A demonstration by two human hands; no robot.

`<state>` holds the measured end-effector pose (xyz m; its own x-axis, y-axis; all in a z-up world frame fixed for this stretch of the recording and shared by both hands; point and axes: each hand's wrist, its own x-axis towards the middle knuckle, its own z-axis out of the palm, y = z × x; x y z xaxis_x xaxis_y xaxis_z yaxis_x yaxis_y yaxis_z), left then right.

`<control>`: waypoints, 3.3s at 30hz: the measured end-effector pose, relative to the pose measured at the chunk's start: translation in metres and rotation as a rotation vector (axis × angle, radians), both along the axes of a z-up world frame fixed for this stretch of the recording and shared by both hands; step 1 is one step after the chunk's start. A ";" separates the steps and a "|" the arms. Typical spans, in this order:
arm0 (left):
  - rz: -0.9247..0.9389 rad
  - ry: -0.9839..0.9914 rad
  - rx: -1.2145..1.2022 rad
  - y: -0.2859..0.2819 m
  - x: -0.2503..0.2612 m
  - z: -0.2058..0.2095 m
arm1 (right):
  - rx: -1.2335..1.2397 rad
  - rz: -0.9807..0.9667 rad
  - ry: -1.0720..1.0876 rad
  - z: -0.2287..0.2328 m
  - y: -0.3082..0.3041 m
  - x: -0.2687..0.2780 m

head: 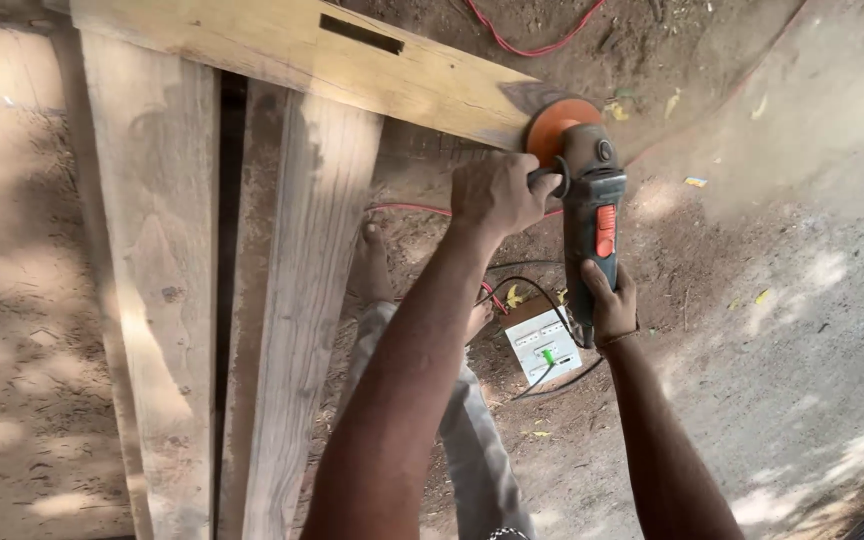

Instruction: The person is sanding a large wooden beam using an angle grinder with a sanding disc attachment.

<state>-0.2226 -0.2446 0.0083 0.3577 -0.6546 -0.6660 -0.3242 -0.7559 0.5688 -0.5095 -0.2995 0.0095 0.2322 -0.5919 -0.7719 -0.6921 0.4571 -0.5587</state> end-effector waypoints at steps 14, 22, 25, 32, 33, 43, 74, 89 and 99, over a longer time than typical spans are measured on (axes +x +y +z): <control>-0.046 -0.370 0.044 0.218 0.249 0.060 | 0.134 -0.013 -0.468 -0.017 0.227 0.273; -0.106 -0.435 0.273 0.311 0.328 0.071 | 0.122 0.311 -0.282 0.010 0.270 0.379; 0.013 -0.511 0.017 0.345 0.329 0.080 | 0.164 0.412 -0.226 0.018 0.261 0.399; 0.408 -0.190 0.043 0.302 0.255 0.043 | 0.078 0.496 -0.124 0.016 0.207 0.323; 0.365 -0.228 0.050 0.284 0.241 0.050 | -0.005 0.520 -0.105 0.018 0.195 0.304; 0.323 -0.242 -0.117 0.212 0.132 0.040 | -0.180 0.554 0.028 0.038 0.123 0.197; 0.387 -0.221 -0.036 0.154 0.064 0.018 | 0.058 0.522 0.065 0.055 0.034 0.155; 0.057 -0.034 0.021 0.013 -0.067 -0.002 | -0.221 0.341 0.161 0.020 -0.002 -0.043; 0.062 -0.170 0.137 0.102 0.030 0.015 | -0.082 0.201 -0.047 0.012 0.055 0.067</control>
<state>-0.1928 -0.1425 0.0235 0.5093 -0.5359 -0.6734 -0.3575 -0.8435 0.4009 -0.4429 -0.2447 0.0211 0.3864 -0.5904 -0.7087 -0.7373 0.2640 -0.6219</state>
